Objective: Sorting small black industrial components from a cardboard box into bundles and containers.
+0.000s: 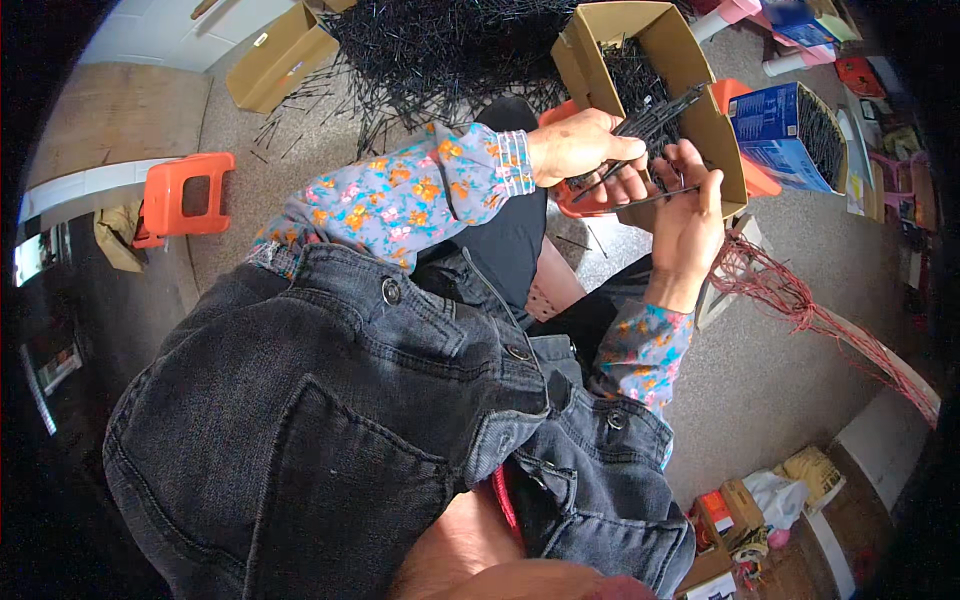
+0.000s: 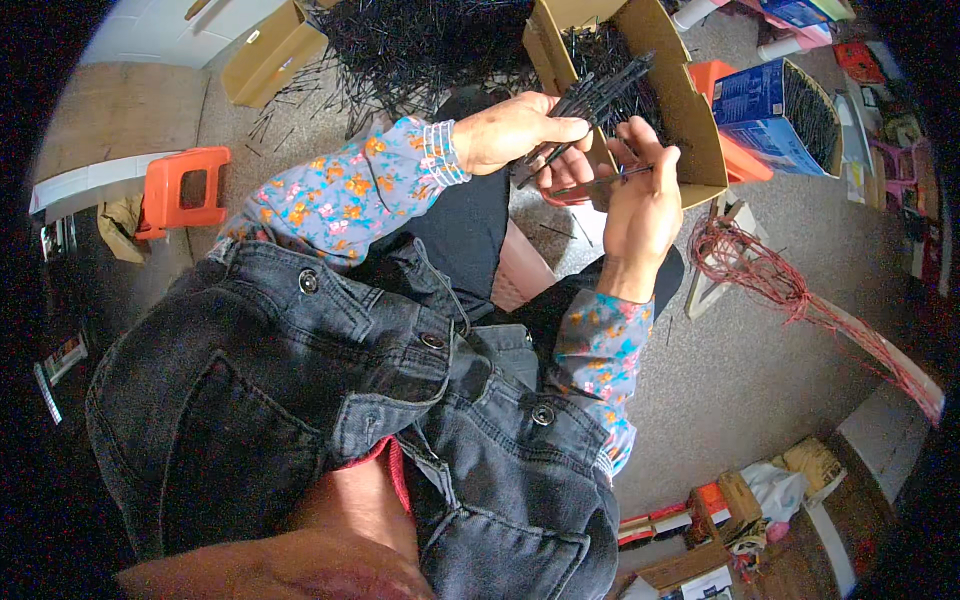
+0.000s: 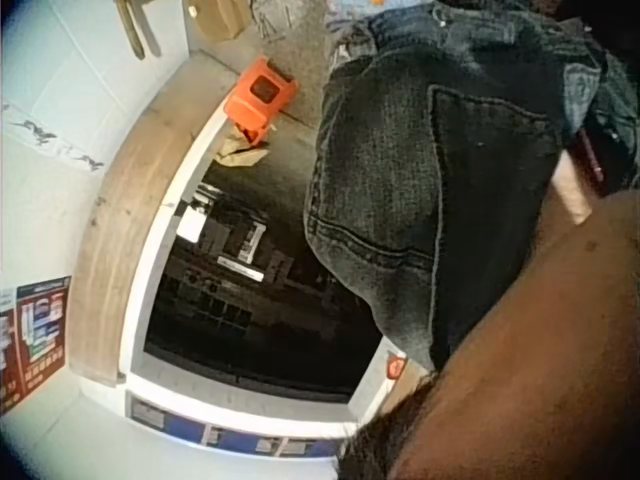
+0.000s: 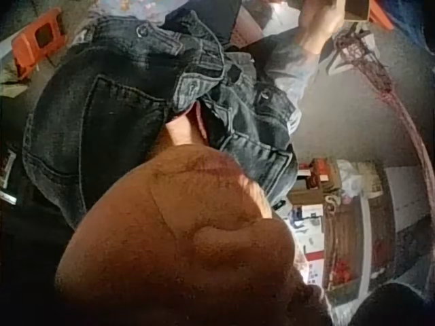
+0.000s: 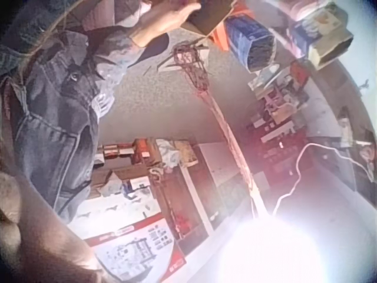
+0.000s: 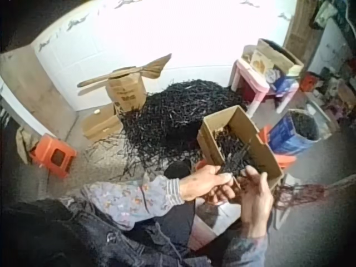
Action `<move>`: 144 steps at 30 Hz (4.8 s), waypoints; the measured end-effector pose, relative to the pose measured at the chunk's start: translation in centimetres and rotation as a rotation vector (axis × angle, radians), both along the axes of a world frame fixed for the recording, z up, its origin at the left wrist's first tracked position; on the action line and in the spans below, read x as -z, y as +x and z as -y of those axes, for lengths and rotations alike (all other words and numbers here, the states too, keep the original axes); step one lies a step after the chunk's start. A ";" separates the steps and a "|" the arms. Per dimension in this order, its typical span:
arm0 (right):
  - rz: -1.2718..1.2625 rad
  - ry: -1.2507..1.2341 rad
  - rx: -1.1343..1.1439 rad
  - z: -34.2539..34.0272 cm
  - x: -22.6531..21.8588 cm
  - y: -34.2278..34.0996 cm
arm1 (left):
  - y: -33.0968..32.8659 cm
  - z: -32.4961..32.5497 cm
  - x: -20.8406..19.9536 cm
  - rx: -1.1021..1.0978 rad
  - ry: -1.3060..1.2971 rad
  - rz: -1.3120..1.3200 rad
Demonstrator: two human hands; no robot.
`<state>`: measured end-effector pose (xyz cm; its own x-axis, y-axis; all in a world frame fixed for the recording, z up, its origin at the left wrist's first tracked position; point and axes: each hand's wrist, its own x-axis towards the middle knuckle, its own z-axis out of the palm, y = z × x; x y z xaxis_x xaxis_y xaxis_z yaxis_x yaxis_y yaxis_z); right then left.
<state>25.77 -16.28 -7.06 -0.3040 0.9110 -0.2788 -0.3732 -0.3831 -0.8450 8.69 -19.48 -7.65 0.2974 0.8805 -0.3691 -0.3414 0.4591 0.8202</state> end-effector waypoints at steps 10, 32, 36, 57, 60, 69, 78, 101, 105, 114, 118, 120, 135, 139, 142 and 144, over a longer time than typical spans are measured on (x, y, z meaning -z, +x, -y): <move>-0.100 -0.067 0.081 -0.7 0.1 0.0 | -0.1 0.1 0.0 0.097 -0.100 0.183; 0.532 0.498 0.454 2.3 -0.6 -0.7 | -0.6 -0.9 0.9 -0.137 -0.068 0.287; 0.761 0.782 0.411 3.0 -0.9 -1.3 | -0.6 -0.8 0.9 -0.177 -0.069 0.293; 0.418 0.404 -0.075 -1.5 -1.1 -1.3 | 0.1 0.1 0.2 0.020 -0.141 0.166; 0.468 0.457 -0.006 -2.1 -0.6 -1.0 | 0.0 0.3 0.2 0.093 -0.175 0.303; 0.446 0.705 -0.157 -5.4 -1.9 -2.3 | 0.1 0.5 0.5 0.186 -0.185 0.391; 0.100 0.332 -0.449 -2.9 -1.2 -2.2 | 0.1 0.1 0.9 0.183 -0.236 0.443; -0.042 -0.124 -0.401 3.6 1.1 -2.5 | -1.0 -1.1 1.4 -0.155 -0.141 0.654; 0.006 -0.154 -0.356 3.5 1.0 -2.2 | -1.1 -1.4 1.1 -0.103 -0.164 0.768; 0.012 -0.144 -0.390 3.8 1.3 -1.8 | -1.0 -1.2 1.5 -0.114 0.009 0.602; 0.030 -0.152 -0.258 3.8 1.1 -1.7 | -0.8 -1.2 1.2 -0.138 -0.042 0.713; 0.085 -0.128 -0.223 3.9 1.0 -2.0 | -0.9 -1.2 1.0 -0.111 -0.087 0.762; -0.114 -0.080 -0.013 3.4 2.3 -2.1 | -0.7 -1.2 1.9 -0.121 0.064 0.734; -0.193 -0.116 0.159 3.0 2.7 -3.4 | -0.2 -1.0 1.8 -0.115 0.054 0.731; -0.208 -0.097 0.217 2.8 1.4 -3.9 | 0.3 -0.8 1.5 -0.101 0.056 0.717; -0.210 -0.095 0.222 2.8 1.2 -4.3 | 0.2 -0.6 1.6 -0.119 0.045 0.715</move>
